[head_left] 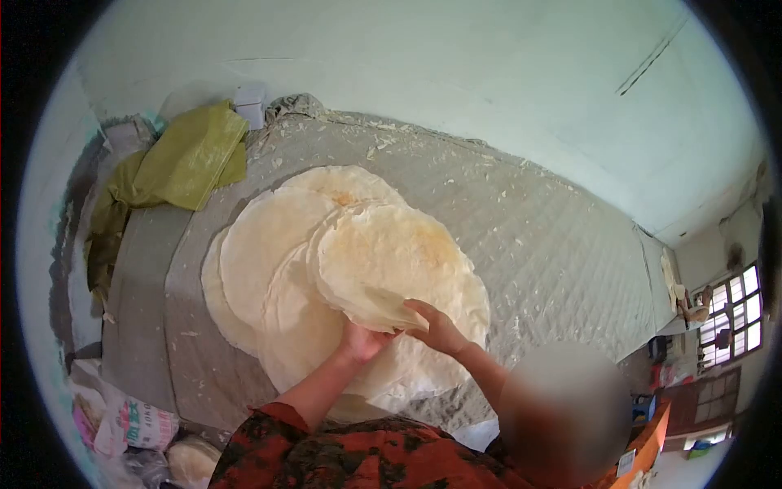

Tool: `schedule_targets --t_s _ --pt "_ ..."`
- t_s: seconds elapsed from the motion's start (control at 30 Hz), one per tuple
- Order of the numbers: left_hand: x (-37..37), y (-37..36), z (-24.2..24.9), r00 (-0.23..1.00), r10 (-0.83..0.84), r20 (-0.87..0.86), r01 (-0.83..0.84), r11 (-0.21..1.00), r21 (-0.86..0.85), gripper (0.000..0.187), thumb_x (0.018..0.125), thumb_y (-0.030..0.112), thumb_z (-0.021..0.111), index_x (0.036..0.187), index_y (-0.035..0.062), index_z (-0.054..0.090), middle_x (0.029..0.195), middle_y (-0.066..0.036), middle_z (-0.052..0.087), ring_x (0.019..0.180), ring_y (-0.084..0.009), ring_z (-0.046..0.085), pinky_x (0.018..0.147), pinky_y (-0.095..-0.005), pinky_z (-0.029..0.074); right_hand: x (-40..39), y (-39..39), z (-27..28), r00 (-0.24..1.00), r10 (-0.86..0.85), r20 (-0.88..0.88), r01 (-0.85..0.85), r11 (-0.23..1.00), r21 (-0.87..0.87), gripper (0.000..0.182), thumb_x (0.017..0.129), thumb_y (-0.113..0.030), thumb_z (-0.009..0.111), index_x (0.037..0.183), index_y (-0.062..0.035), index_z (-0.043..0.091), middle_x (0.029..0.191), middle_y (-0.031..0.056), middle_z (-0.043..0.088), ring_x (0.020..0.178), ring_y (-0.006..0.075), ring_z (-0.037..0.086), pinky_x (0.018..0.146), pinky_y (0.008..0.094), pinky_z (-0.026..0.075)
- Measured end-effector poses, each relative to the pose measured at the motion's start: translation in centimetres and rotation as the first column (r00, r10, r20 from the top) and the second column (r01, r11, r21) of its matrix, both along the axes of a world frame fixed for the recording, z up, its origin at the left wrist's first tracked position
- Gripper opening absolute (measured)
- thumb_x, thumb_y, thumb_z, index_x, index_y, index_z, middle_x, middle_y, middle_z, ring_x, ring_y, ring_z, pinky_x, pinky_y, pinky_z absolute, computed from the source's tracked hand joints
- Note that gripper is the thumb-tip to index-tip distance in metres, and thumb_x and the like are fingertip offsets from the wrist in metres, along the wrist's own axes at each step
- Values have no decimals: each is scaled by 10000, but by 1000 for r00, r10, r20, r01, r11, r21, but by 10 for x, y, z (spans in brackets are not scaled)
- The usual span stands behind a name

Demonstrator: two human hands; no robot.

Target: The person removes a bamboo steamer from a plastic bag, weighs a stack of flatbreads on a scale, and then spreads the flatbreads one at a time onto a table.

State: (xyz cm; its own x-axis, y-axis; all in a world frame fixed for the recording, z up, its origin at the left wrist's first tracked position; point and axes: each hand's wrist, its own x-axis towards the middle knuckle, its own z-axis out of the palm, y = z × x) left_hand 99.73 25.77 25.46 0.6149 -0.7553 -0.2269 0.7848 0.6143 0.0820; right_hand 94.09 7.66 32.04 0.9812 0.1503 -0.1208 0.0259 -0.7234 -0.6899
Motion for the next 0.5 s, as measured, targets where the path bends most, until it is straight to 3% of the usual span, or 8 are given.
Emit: schedule_targets --t_s 0.03,0.07,0.13,0.17,0.2,0.27,0.33,0.5 --pt "0 1 -1 1000 6 20 -6 1000 -16 548 869 518 380 1204 94 468 1200 -99 526 1076 -289 518 888 -483 430 -6 2 1 982 92 164 -74 991 -112 689 724 -269 716 1305 -74 402 1318 122 432 1250 274 373 1010 381 323" --pt "-1 2 -3 1000 10 18 -10 1000 -19 548 869 518 380 1204 94 468 1200 -99 526 1076 -289 518 888 -483 430 -12 2 3 982 96 161 -78 990 -116 689 724 -269 716 1305 -74 402 1318 122 432 1250 274 373 1010 381 323" --pt "-4 6 3 997 23 -70 -30 995 -98 577 870 523 370 1250 94 432 1249 -93 489 1123 -297 483 916 -498 409 -24 -2 6 979 185 88 -130 892 -433 874 641 -383 753 1352 -114 321 1403 100 307 1323 280 232 1054 458 219" --pt "-4 6 0 997 27 -77 -34 995 -95 577 870 523 370 1250 94 432 1249 -93 489 1123 -297 483 916 -498 409 -25 -9 -2 977 205 59 -152 863 -482 976 592 -481 747 1371 -129 278 1430 79 254 1347 266 169 1056 517 160" --pt "-4 5 -5 995 26 -99 -35 996 -87 591 872 528 361 1268 93 413 1271 -101 469 1143 -304 465 925 -504 401 -21 -12 -7 978 203 56 -153 865 -477 976 592 -481 747 1371 -129 278 1430 79 254 1347 266 169 1056 517 160" --pt "-4 1 -13 993 16 -118 -25 997 -77 605 874 533 351 1285 92 394 1294 -109 449 1164 -311 448 933 -511 393 -5 -20 -7 957 284 58 -184 750 -635 985 594 -488 740 1378 -130 262 1432 73 251 1347 261 171 1053 525 166" --pt "-3 1 -16 1000 -20 9 20 998 -54 632 877 542 331 1317 88 347 1332 -128 405 1187 -334 423 949 -521 378 8 -26 -1 959 267 94 -154 772 -617 989 595 -472 745 1382 -140 246 1440 65 231 1351 252 158 1051 528 166" --pt "-4 5 -10 999 -39 16 40 993 -107 642 886 532 312 1342 80 305 1359 -143 369 1196 -348 413 960 -528 369 5 -18 4 955 285 84 -179 778 -602 893 649 -381 733 1378 -170 263 1436 55 240 1338 248 194 1052 508 196"
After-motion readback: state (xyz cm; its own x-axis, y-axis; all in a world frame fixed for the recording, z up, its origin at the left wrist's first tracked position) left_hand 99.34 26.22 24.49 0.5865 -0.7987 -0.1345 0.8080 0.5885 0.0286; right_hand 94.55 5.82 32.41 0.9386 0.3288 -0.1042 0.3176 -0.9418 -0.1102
